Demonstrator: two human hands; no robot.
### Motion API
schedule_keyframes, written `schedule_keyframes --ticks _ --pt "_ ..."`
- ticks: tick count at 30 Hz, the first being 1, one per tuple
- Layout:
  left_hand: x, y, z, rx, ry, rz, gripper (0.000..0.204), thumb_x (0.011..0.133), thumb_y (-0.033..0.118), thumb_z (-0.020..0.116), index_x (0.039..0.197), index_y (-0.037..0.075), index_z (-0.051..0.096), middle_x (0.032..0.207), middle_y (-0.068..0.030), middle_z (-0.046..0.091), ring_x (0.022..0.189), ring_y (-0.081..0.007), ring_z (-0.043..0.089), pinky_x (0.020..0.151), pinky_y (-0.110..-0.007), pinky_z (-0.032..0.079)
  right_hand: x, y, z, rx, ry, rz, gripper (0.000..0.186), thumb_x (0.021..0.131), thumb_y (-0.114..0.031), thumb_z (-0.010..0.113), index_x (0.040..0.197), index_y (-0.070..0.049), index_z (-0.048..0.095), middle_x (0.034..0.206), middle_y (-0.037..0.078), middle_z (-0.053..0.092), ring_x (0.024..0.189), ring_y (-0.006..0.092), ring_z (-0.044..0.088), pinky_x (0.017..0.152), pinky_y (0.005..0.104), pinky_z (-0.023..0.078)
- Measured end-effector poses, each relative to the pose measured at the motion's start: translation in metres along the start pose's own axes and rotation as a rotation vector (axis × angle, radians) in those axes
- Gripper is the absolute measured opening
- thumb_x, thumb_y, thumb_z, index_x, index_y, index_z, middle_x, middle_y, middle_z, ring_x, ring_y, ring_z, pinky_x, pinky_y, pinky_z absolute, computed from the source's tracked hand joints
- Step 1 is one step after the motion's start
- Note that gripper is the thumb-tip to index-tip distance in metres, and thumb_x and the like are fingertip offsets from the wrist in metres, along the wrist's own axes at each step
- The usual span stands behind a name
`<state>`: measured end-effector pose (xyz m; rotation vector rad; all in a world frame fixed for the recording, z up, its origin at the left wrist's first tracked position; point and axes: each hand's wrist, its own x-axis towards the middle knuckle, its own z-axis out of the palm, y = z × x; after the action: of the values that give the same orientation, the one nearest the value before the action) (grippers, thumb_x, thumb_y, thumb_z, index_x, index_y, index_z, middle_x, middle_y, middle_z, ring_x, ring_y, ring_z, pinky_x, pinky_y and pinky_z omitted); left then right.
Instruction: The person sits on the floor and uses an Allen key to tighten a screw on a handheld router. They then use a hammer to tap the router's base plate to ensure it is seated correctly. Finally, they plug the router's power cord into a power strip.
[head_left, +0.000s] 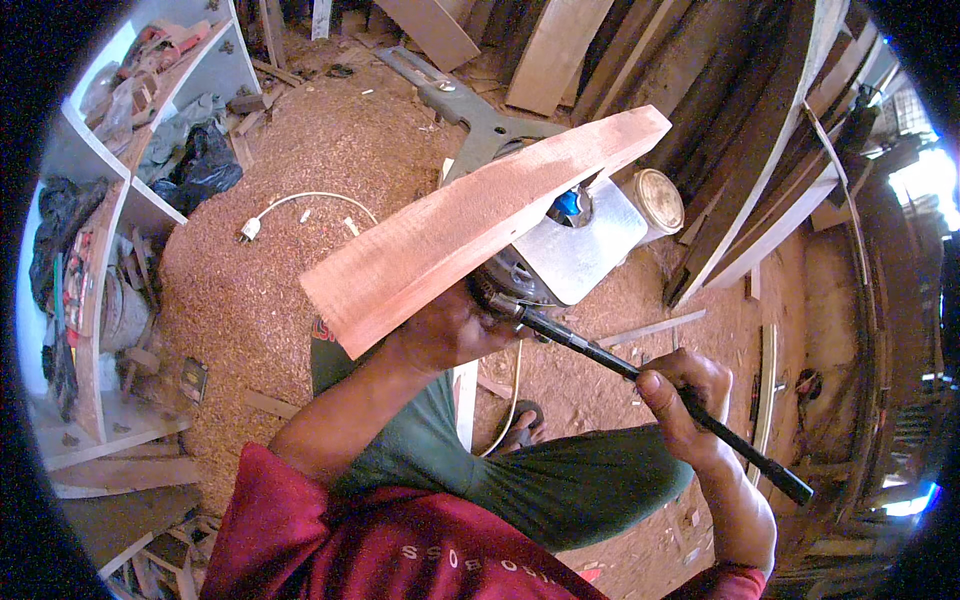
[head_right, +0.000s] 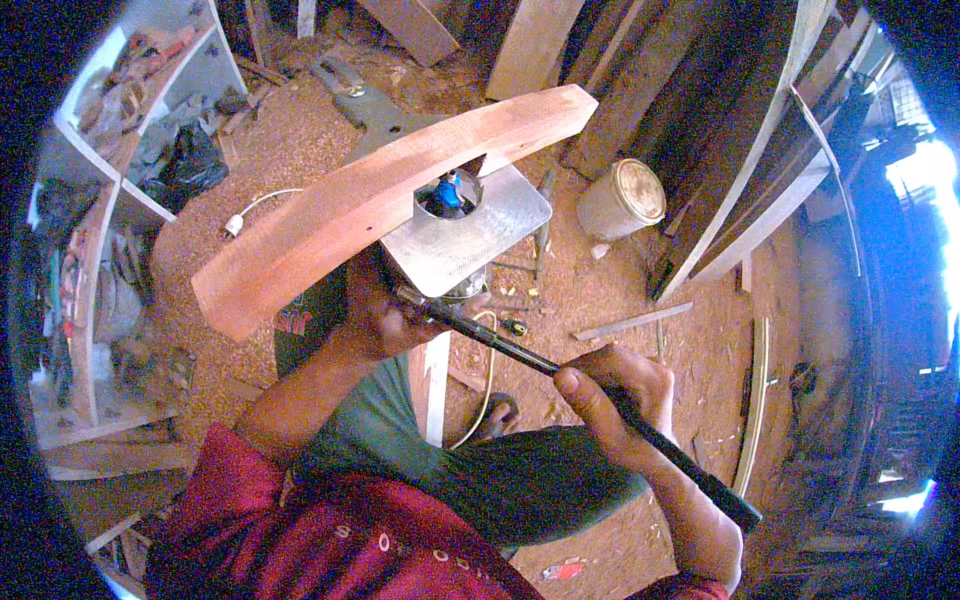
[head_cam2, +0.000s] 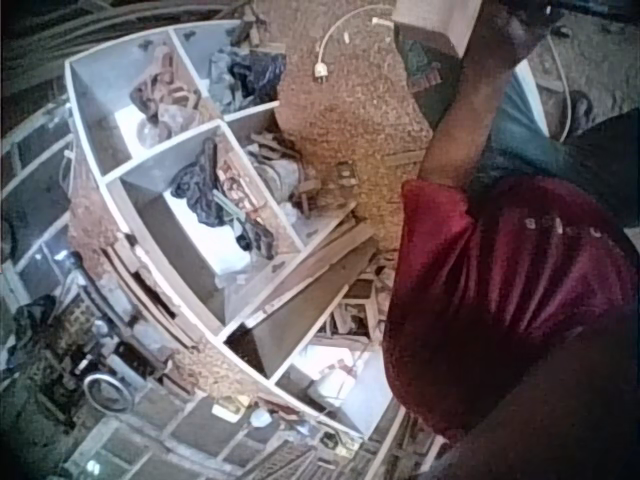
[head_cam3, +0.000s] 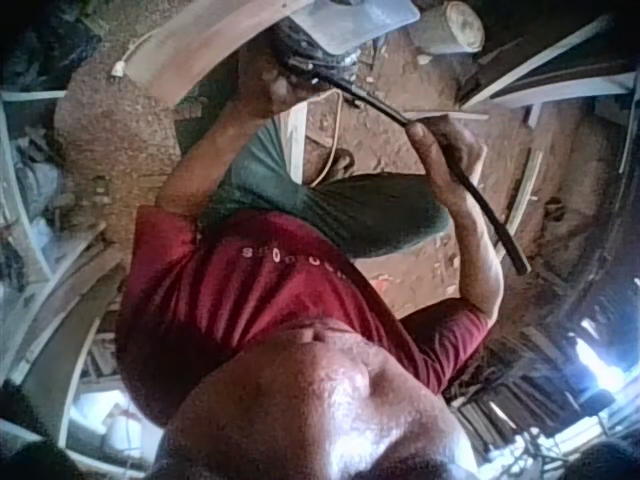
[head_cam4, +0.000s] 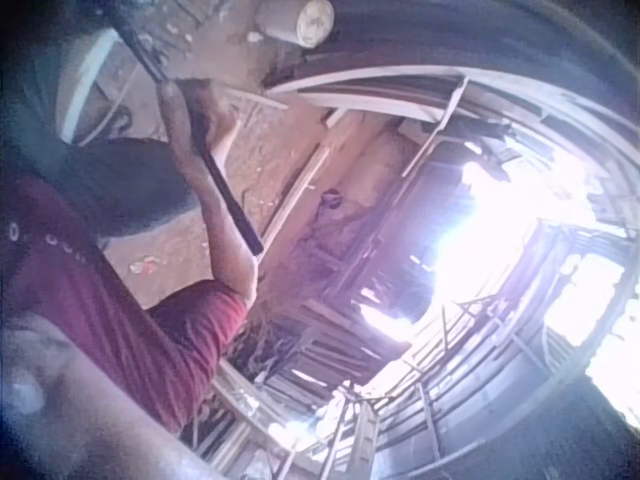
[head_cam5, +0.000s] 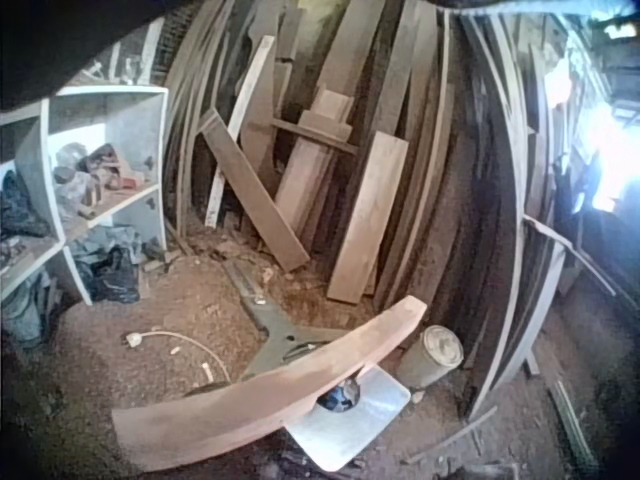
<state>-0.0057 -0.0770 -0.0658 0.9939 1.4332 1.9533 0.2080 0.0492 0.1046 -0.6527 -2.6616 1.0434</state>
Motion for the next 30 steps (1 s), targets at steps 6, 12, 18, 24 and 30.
schedule_keyframes --ticks 6,12,18,24,30 --pt "0.000 0.006 0.006 -0.758 0.056 -0.489 0.080 0.082 0.052 0.066 0.142 0.007 0.039 0.128 -0.0121 0.053 0.117 -0.0298 0.055 0.105 -0.049 0.041 -0.006 0.012 0.005 0.060 -0.019 0.121 0.035 0.089 -0.035 0.070 0.079 -0.001 0.068 0.064 0.007 0.063 0.059 0.0146 0.058 0.054 0.0313 0.044" --pt "0.003 0.018 0.010 -0.852 0.099 -0.541 0.080 0.081 0.046 0.073 0.141 0.006 0.039 0.125 -0.0112 0.055 0.114 -0.0282 0.057 0.102 -0.046 0.044 -0.010 0.017 0.007 0.115 -0.044 0.164 0.037 0.091 -0.037 0.067 0.079 -0.001 0.066 0.065 0.006 0.061 0.061 0.0140 0.056 0.055 0.0312 0.043" --pt "0.001 0.014 0.009 -0.816 0.070 -0.520 0.079 0.080 0.044 0.075 0.139 0.007 0.040 0.127 -0.0115 0.054 0.114 -0.0286 0.057 0.102 -0.046 0.044 -0.013 0.028 0.013 0.312 -0.062 0.189 0.047 0.093 -0.045 0.064 0.074 -0.002 0.061 0.057 0.002 0.052 0.050 0.0081 0.049 0.046 0.0258 0.038" --pt "0.000 0.012 0.006 -0.754 0.067 -0.486 0.078 0.078 0.042 0.077 0.138 0.008 0.040 0.129 -0.0119 0.054 0.114 -0.0290 0.057 0.102 -0.046 0.045 -0.011 0.022 0.011 0.300 -0.097 0.241 0.049 0.094 -0.046 0.062 0.077 0.000 0.061 0.056 0.001 0.050 0.049 0.0089 0.048 0.045 0.0262 0.038" --pt "0.003 -0.008 0.006 -0.263 -0.030 -0.168 0.077 0.077 0.040 0.079 0.136 0.009 0.041 0.131 -0.0123 0.053 0.114 -0.0294 0.057 0.101 -0.046 0.046 -0.014 0.022 0.007 0.390 -0.165 0.404 0.046 0.095 -0.045 0.061 0.082 -0.001 0.063 0.057 0.001 0.051 0.048 0.0085 0.046 0.045 0.0263 0.036"
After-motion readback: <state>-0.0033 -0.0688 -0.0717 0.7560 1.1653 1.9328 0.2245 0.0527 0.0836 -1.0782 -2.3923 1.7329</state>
